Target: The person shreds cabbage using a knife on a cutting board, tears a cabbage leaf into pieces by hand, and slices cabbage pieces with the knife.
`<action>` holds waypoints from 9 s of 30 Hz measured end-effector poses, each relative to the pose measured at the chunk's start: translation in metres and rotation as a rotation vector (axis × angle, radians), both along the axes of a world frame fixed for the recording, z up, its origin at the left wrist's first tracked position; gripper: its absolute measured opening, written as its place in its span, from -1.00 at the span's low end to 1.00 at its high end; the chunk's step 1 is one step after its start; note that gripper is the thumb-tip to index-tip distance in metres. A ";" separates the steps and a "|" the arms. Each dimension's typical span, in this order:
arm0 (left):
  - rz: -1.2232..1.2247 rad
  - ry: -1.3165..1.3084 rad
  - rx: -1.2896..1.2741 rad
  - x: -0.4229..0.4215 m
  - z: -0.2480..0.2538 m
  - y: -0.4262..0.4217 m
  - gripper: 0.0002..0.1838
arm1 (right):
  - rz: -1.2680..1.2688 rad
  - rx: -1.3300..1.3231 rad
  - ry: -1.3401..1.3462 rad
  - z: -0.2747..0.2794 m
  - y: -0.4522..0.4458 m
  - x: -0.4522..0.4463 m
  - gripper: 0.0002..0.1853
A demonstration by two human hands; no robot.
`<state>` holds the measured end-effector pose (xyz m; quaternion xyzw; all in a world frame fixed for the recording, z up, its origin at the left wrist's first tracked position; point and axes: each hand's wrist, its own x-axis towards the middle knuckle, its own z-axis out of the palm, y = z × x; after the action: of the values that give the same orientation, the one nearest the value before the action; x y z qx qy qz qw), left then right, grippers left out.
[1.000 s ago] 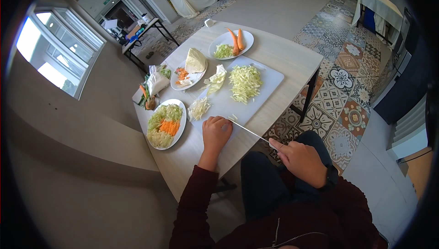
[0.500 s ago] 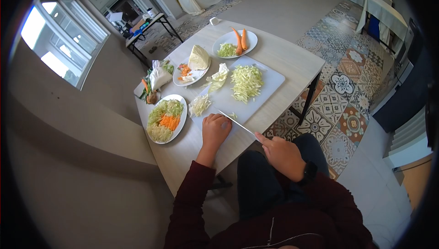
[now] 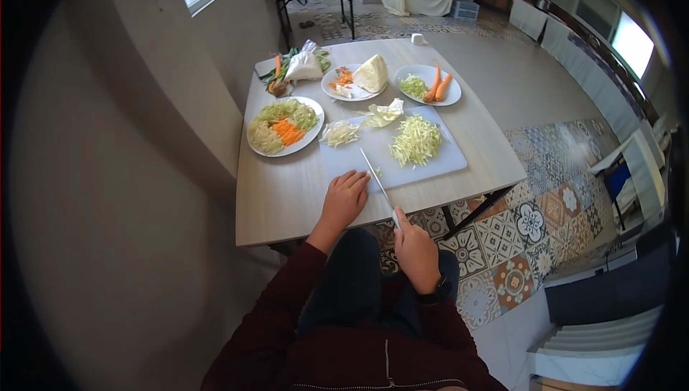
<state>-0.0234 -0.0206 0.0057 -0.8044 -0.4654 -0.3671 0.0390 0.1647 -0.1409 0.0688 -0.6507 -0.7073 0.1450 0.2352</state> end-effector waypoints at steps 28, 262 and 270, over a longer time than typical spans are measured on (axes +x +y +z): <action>0.023 -0.087 0.000 0.001 -0.002 -0.006 -0.70 | 0.154 0.035 0.175 0.011 -0.017 0.013 -0.43; -0.232 -0.371 -0.496 -0.004 0.027 0.085 -0.71 | -0.367 0.259 0.710 -0.065 0.236 0.216 -0.80; -0.217 -0.257 -0.506 -0.002 0.032 0.083 -0.69 | -0.410 0.245 0.533 -0.051 0.221 0.204 -0.69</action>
<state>-0.0255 0.0626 0.0374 -0.7807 -0.4545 -0.3403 -0.2610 0.3684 0.0802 0.0180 -0.6853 -0.4879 0.1737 0.5120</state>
